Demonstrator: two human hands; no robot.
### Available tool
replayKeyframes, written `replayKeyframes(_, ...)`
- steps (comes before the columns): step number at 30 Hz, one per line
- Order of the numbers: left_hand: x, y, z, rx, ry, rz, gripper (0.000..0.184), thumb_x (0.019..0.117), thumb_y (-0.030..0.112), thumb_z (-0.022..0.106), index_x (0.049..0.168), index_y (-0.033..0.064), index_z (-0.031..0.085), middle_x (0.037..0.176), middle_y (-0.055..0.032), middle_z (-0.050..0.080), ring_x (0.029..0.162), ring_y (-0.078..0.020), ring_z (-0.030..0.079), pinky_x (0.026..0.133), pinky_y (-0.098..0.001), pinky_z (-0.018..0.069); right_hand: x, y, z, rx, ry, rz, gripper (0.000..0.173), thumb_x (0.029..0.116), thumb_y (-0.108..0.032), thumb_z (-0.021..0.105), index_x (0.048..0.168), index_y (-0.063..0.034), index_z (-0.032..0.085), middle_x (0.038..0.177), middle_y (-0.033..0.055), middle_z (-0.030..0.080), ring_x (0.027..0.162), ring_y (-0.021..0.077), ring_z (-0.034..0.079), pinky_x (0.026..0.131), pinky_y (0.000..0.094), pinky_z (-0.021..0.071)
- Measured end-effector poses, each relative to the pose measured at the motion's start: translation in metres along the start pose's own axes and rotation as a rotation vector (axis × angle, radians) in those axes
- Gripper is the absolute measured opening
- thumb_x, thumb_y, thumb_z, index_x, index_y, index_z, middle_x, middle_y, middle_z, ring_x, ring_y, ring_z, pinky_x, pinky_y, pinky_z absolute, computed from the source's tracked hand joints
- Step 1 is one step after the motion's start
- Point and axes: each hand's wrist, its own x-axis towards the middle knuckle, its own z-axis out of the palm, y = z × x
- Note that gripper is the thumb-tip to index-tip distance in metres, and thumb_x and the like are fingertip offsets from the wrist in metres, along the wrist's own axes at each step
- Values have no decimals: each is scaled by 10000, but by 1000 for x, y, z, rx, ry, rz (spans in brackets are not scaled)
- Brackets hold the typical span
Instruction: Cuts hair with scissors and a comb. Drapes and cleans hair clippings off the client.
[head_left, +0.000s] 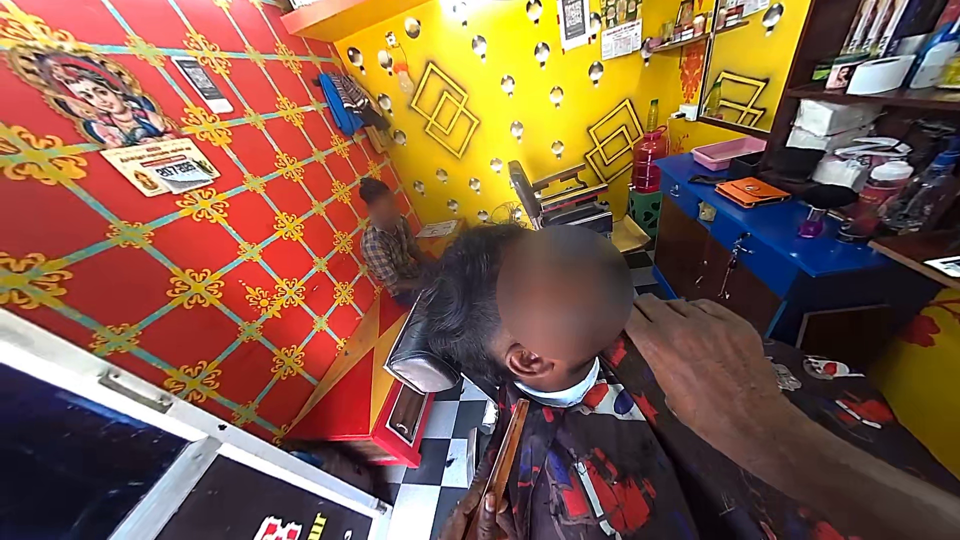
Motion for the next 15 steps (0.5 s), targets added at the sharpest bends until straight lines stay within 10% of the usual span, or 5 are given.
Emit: replayKeyframes(15,-5,-4,-1,8,21,-25,184,961,17,591,1037,-131,668,787,-33,715,616,-46,660,596,-228,595,20,9,-2,-89,-35,-109,268,805,85,751,1037,-38,704,905,126,677,776,292,676,703,418,524)
